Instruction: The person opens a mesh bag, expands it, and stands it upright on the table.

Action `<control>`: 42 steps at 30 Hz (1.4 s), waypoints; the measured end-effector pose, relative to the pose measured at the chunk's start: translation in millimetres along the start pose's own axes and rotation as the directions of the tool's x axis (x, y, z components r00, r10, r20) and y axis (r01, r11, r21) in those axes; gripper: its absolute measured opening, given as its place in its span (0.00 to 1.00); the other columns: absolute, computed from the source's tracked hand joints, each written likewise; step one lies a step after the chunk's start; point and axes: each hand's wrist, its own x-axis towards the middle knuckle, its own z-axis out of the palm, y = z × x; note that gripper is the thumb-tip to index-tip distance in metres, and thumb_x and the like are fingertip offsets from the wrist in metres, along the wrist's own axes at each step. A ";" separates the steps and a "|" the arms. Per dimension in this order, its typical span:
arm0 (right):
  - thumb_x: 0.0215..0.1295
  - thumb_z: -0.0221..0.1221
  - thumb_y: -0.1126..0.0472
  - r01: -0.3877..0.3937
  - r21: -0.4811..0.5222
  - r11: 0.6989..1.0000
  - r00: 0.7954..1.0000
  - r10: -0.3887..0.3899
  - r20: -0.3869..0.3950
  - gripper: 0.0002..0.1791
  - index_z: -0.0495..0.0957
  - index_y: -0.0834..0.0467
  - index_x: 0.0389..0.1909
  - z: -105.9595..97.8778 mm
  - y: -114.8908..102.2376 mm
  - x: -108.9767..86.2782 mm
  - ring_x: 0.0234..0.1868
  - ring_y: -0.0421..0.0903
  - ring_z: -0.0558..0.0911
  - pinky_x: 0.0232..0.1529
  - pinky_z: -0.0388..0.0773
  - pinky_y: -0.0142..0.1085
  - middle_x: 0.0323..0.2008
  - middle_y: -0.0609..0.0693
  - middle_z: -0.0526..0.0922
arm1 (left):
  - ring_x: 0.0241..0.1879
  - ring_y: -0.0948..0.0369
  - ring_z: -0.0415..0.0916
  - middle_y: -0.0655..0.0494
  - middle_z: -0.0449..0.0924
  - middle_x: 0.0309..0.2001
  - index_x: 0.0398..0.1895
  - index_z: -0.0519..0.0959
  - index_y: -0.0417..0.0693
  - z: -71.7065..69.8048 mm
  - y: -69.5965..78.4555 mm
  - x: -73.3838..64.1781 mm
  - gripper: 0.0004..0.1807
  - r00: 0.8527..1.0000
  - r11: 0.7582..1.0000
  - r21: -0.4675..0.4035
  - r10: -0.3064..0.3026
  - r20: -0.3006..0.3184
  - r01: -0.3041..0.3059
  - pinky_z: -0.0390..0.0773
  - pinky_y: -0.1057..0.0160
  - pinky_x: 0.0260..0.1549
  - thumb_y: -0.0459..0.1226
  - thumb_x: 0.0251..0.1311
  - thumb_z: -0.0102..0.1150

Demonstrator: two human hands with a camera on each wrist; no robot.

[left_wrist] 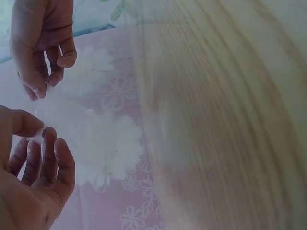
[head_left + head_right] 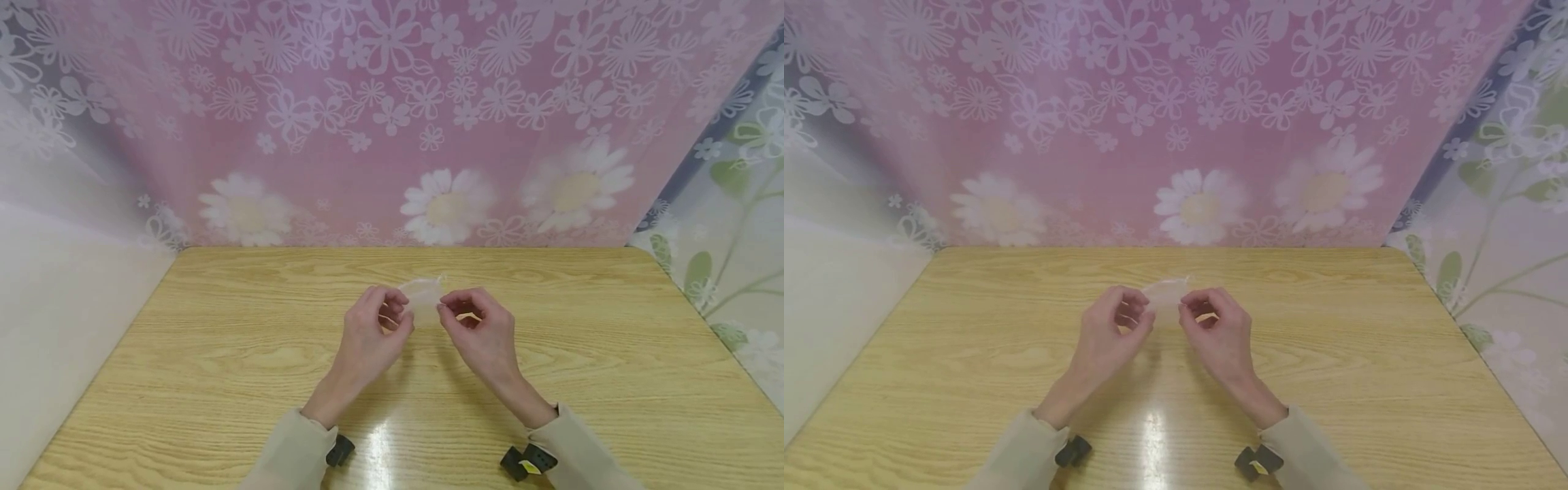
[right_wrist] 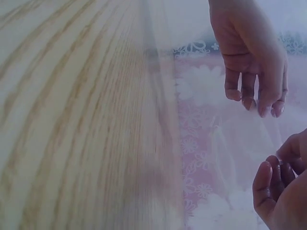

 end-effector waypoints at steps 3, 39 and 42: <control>0.59 0.68 0.72 -0.008 0.009 1.000 1.000 0.008 -0.009 0.07 0.86 0.58 0.35 -0.2 0.4 0.2 0.30 0.31 0.83 0.27 0.79 0.26 0.31 0.50 0.86 | 0.29 0.62 0.79 0.50 0.79 0.35 0.39 0.79 0.39 -0.4 -0.7 -0.3 0.08 1.000 1.000 0.018 0.017 -0.003 -0.017 0.83 0.70 0.28 0.24 0.58 0.64; 0.59 0.66 0.78 -0.239 0.298 0.924 0.971 0.230 0.065 0.20 0.77 0.67 0.52 6.2 -3.7 3.2 0.32 0.38 0.82 0.34 0.86 0.30 0.36 0.52 0.75 | 0.33 0.61 0.81 0.51 0.78 0.36 0.35 0.76 0.42 6.3 -2.6 -1.4 0.07 0.993 0.996 0.007 0.088 -0.080 -0.088 0.87 0.66 0.34 0.28 0.62 0.67; 0.60 0.65 0.77 -0.259 0.294 0.920 0.964 0.263 0.029 0.16 0.76 0.65 0.48 7.8 -3.9 3.3 0.30 0.39 0.82 0.32 0.86 0.30 0.34 0.50 0.75 | 0.32 0.61 0.81 0.50 0.79 0.35 0.35 0.77 0.41 7.4 -2.4 -1.4 0.08 0.988 0.992 0.018 0.124 -0.090 -0.123 0.86 0.67 0.33 0.25 0.60 0.67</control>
